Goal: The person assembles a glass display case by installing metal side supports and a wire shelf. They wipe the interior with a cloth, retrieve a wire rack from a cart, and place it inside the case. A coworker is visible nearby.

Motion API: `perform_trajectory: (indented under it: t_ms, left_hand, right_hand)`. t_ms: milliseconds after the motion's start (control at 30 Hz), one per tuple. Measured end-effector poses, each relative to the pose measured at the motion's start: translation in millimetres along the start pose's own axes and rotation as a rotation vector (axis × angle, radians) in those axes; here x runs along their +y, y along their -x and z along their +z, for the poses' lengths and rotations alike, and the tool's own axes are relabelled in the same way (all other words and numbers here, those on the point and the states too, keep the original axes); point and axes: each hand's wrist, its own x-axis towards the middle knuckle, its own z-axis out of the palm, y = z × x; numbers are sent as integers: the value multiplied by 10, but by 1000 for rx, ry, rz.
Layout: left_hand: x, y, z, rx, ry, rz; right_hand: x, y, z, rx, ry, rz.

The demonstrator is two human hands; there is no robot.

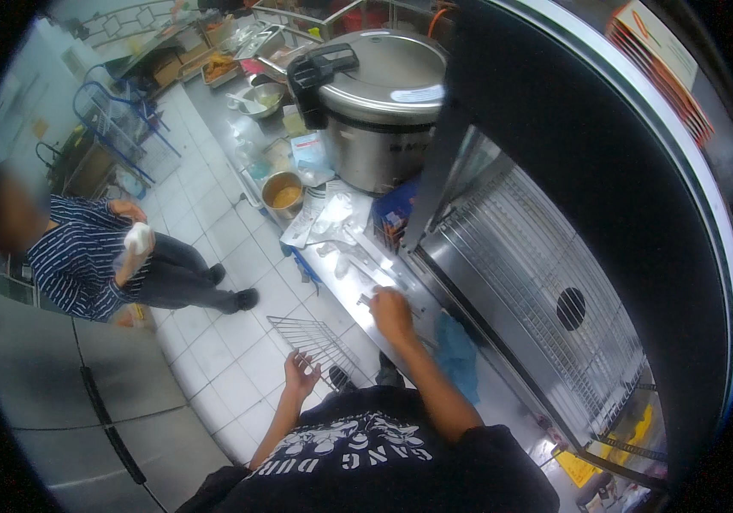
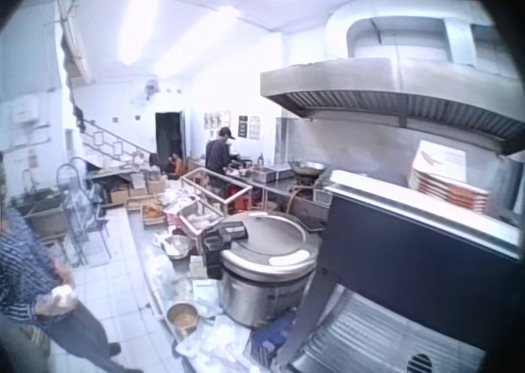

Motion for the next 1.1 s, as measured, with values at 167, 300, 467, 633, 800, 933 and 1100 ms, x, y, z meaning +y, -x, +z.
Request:
perform_trajectory:
  t_ms: [167,300,467,633,800,933,1100]
  left_hand:
    - [-86,90,170,-7,-39,37]
    - [-165,164,119,13,-54,67]
    - [-276,320,-22,40,-66,113]
    - [-376,397,-160,48,-72,105]
    - [-473,302,-267,-70,-75,88]
    - [-598,254,-338,-105,-94,71]
    - [-713,395,-400,-99,-79,21]
  right_hand:
    - [598,-276,128,128,115,-42]
    - [709,-526,287,45,189,-78]
    - [642,-508,143,86,231,-159]
    - [494,143,-231,162,96,-201]
    - [547,1140,-570,264,-242,-115]
    - [665,2109,-774,289,-625,152]
    - [751,3184,-1046,417,-729,448]
